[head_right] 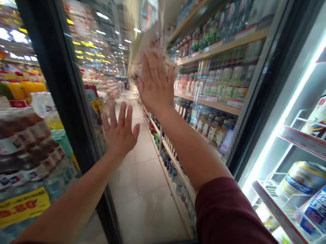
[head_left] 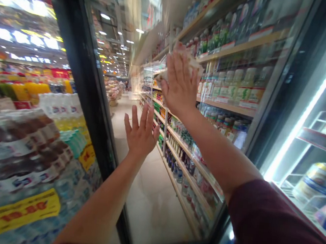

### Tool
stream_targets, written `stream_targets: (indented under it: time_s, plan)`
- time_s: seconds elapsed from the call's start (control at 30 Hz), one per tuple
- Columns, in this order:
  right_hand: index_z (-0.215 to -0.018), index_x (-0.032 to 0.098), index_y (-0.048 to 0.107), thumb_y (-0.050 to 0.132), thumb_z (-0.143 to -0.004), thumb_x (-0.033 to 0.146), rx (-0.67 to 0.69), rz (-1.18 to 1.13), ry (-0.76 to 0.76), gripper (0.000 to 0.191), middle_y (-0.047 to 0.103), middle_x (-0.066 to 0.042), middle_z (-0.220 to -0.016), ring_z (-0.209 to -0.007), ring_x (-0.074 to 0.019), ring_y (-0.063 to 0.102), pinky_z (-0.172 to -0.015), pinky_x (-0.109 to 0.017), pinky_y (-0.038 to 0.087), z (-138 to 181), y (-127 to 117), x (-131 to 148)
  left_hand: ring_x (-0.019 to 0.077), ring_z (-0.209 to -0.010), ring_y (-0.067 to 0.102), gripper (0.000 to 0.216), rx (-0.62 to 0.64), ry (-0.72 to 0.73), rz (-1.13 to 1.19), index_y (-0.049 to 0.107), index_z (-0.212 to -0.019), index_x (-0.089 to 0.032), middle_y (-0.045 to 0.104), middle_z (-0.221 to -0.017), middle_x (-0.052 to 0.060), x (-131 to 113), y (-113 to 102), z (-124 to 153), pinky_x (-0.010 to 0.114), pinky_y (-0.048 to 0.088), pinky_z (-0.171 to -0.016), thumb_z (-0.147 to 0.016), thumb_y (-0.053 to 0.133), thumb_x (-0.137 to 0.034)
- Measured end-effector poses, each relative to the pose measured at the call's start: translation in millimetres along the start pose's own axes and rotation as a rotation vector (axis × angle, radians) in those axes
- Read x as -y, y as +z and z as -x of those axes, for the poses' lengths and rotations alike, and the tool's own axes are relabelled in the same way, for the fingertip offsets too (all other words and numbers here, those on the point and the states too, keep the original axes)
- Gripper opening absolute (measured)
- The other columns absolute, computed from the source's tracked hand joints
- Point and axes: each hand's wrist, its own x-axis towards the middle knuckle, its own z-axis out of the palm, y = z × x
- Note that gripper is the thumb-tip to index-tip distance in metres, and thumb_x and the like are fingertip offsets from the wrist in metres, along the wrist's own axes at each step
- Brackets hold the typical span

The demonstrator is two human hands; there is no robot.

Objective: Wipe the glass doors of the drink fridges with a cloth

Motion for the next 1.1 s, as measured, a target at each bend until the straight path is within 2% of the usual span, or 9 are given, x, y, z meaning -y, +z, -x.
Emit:
stream_targets:
  time_s: [0.1,0.23,0.37,0.5,0.7,0.77,0.93,1.0,1.1]
  plan:
    - [-0.155,0.028,0.034,0.021,-0.096,0.040,0.040,-0.113,-0.151,0.062,0.028,0.007,-0.165,-0.156,-0.0166,0.014,-0.130,-0.047,0.014,-12,4,15,0.0289,-0.156,0.005,0.063,-0.014,0.011,-0.014,0.037,-0.156,-0.019,0.030,-0.162,0.010,1,1,0,0.055,0.000,-0.128,-0.100,0.045,-0.046]
    - [-0.149,0.038,0.039,0.027,-0.089,0.046,0.137,-0.190,-0.318,0.062,0.034,0.015,-0.161,-0.155,-0.0141,0.019,-0.128,-0.042,0.012,-45,-7,-6,0.0280,-0.156,0.005,0.064,-0.025,0.022,-0.029,0.035,-0.156,-0.019,0.031,-0.162,0.010,2,2,1,0.055,0.001,-0.128,-0.099,0.046,-0.046]
    - [-0.156,0.027,0.031,0.033,-0.090,0.042,0.054,-0.052,-0.113,0.067,0.027,0.005,-0.165,-0.156,-0.0199,0.021,-0.129,-0.051,0.014,-72,-25,-41,0.0279,-0.156,0.004,0.064,-0.020,0.023,-0.025,0.034,-0.157,-0.019,0.030,-0.162,0.011,1,1,2,0.055,0.000,-0.128,-0.100,0.045,-0.046]
    - [-0.158,0.017,0.028,0.027,-0.095,0.040,-0.074,0.012,0.101,0.067,0.023,-0.003,-0.167,-0.156,-0.0267,0.017,-0.128,-0.057,0.013,-62,-23,-39,0.0284,-0.156,0.004,0.064,-0.022,0.017,-0.031,0.035,-0.157,-0.019,0.029,-0.163,0.010,-1,1,2,0.055,0.000,-0.128,-0.100,0.045,-0.046]
    - [-0.148,0.041,0.040,0.039,-0.087,0.053,0.298,-0.150,-0.467,0.062,0.032,0.016,-0.162,-0.156,-0.0165,0.018,-0.129,-0.049,0.007,-52,-24,-31,0.0281,-0.156,0.005,0.064,-0.004,0.005,-0.015,0.034,-0.157,-0.020,0.028,-0.163,0.010,1,1,1,0.055,0.001,-0.128,-0.100,0.045,-0.046]
    - [-0.154,0.034,0.035,0.044,-0.090,0.051,0.222,-0.072,-0.387,0.067,0.026,0.008,-0.166,-0.157,-0.0229,0.014,-0.128,-0.053,0.007,-70,-33,-47,0.0284,-0.156,0.005,0.064,0.001,-0.001,-0.013,0.033,-0.157,-0.020,0.028,-0.163,0.009,1,1,1,0.056,0.001,-0.128,-0.100,0.045,-0.047]
    - [-0.162,0.021,0.018,0.038,-0.103,0.039,-0.010,0.173,0.342,0.065,0.010,-0.011,-0.170,-0.157,-0.0361,0.005,-0.125,-0.055,0.009,-117,-44,-64,0.0286,-0.156,0.005,0.063,0.000,-0.017,0.026,0.034,-0.157,-0.021,0.029,-0.163,0.009,-2,-1,2,0.057,0.000,-0.128,-0.100,0.044,-0.047]
    - [-0.163,0.023,0.016,0.036,-0.104,0.042,0.004,0.192,0.382,0.064,0.009,-0.008,-0.170,-0.157,-0.0355,0.005,-0.126,-0.052,0.009,-119,-39,-46,0.0286,-0.156,0.005,0.063,0.004,-0.019,0.031,0.035,-0.157,-0.021,0.029,-0.163,0.009,-4,-1,2,0.057,-0.001,-0.128,-0.100,0.043,-0.047]
    - [-0.162,0.026,0.017,0.036,-0.104,0.043,0.087,0.174,0.143,0.064,0.011,-0.004,-0.170,-0.157,-0.0346,0.005,-0.127,-0.049,0.006,-104,-28,-3,0.0285,-0.156,0.004,0.063,0.013,-0.017,0.009,0.035,-0.157,-0.020,0.028,-0.163,0.009,-4,-1,2,0.057,-0.002,-0.128,-0.100,0.043,-0.047]
